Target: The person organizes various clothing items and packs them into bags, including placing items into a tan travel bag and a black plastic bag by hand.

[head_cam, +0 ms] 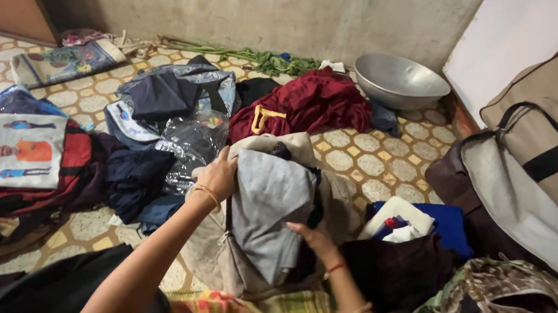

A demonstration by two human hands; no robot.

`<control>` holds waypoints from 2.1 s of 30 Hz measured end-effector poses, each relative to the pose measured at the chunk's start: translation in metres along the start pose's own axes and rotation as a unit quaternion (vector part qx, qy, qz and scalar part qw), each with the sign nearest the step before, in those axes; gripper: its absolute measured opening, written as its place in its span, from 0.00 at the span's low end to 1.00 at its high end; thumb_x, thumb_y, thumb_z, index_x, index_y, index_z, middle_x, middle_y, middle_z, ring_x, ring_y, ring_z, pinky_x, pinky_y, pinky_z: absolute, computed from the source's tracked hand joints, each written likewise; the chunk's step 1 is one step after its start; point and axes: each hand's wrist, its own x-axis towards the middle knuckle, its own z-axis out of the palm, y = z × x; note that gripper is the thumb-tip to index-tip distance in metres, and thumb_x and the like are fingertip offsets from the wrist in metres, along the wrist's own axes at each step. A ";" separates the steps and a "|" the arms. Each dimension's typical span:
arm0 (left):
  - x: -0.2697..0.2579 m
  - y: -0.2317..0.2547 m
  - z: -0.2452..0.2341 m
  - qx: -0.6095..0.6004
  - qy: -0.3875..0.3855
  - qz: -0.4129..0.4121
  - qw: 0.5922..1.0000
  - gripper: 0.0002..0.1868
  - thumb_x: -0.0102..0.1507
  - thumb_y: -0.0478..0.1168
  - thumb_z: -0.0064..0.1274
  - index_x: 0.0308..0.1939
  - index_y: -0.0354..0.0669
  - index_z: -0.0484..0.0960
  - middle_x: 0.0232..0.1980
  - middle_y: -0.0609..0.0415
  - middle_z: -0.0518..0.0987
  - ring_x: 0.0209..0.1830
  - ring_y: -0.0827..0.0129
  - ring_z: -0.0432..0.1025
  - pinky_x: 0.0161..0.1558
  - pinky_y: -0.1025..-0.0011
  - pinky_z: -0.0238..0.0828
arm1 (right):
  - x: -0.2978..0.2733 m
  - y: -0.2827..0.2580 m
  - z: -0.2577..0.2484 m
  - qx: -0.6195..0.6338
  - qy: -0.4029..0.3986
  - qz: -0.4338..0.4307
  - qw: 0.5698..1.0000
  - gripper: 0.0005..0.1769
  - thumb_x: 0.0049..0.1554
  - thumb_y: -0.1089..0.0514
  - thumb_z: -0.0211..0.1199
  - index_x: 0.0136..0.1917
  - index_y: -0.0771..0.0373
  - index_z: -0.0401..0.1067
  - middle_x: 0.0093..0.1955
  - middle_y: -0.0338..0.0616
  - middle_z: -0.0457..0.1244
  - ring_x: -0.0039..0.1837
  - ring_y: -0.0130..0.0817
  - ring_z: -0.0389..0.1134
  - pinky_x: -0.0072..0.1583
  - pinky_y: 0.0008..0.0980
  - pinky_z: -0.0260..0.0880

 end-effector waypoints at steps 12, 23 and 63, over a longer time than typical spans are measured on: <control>0.040 0.029 -0.036 -0.013 0.002 0.153 0.988 0.21 0.63 0.37 0.46 0.58 0.55 0.82 0.66 0.59 0.77 0.51 0.55 0.80 0.47 0.59 0.78 | 0.103 0.052 -0.040 0.045 -0.185 0.136 0.972 0.31 0.57 0.43 0.64 0.64 0.67 0.73 0.64 0.49 0.64 0.67 0.41 0.61 0.72 0.42 0.55; -0.027 0.120 -0.061 -0.044 -0.074 0.096 0.992 0.38 0.62 0.49 0.59 0.73 0.40 0.67 0.73 0.51 0.70 0.56 0.53 0.74 0.54 0.57 0.72 | 0.249 0.052 -0.040 -0.741 -0.142 -0.404 0.517 0.29 0.60 0.47 0.50 0.70 0.63 0.61 0.71 0.50 0.53 0.71 0.42 0.54 0.71 0.43 0.52; -0.010 0.090 0.034 -0.225 -0.184 0.111 0.950 0.60 0.52 0.50 0.65 0.80 0.50 0.43 0.69 0.23 0.64 0.69 0.34 0.62 0.68 0.57 0.61 | 0.028 -0.102 -0.073 -0.625 -0.110 -0.328 0.700 0.05 0.54 0.55 0.69 0.45 0.51 0.76 0.42 0.33 0.69 0.51 0.30 0.69 0.59 0.38 0.63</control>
